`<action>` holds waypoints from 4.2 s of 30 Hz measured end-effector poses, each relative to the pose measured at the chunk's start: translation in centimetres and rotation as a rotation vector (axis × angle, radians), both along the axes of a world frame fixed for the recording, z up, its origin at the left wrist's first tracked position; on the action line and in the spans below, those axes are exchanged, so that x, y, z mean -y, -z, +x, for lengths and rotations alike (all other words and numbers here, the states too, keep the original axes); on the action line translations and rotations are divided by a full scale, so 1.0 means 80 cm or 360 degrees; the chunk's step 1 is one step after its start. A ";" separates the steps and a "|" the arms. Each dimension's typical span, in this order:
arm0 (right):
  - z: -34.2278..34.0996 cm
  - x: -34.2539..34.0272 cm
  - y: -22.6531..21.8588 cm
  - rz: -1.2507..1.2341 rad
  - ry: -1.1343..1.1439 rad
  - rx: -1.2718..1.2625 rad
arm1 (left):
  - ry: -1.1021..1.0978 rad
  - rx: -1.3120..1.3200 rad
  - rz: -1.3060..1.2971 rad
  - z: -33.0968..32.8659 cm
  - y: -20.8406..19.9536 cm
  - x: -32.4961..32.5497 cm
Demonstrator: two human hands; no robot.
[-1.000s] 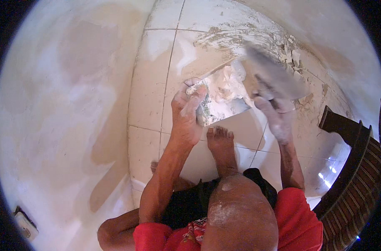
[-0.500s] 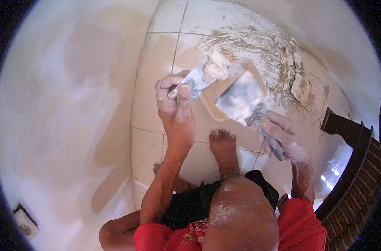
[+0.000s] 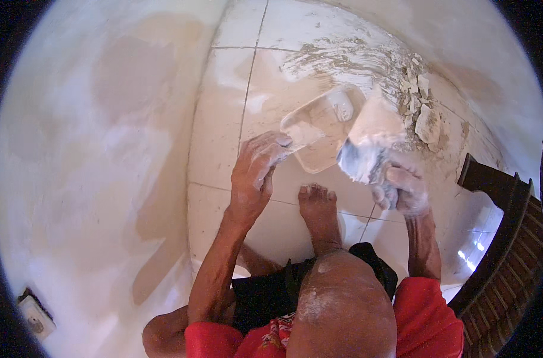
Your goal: The person applies plaster to a wall using putty knives, scoops additional plaster from a container onto a putty knife, and spreads the plaster across the wall surface.
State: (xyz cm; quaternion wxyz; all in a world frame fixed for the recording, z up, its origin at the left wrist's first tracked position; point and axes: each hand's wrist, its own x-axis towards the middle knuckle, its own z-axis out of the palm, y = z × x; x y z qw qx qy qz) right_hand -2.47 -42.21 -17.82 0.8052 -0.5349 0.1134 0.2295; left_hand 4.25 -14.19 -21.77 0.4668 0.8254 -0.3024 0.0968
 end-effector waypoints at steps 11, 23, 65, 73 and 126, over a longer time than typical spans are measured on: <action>0.038 -0.016 0.001 -0.1627 0.0065 0.1428 | -0.0342 -0.2005 -0.1578 0.012 -0.061 0.041; 0.029 0.017 0.019 -0.2041 0.0004 0.0943 | -0.0558 -0.1623 -0.1399 0.022 -0.085 0.022; 0.090 -0.107 0.044 0.0110 0.0095 0.0012 | -0.0831 -0.2003 -0.1280 -0.058 -0.137 -0.164; 0.206 -0.205 0.090 -0.0163 -0.0215 0.0247 | -0.0871 -0.1791 -0.1119 -0.097 -0.201 -0.238; 0.163 -0.361 0.174 -0.0918 -0.0019 0.1198 | -0.0739 -0.1741 -0.1308 -0.102 -0.167 -0.274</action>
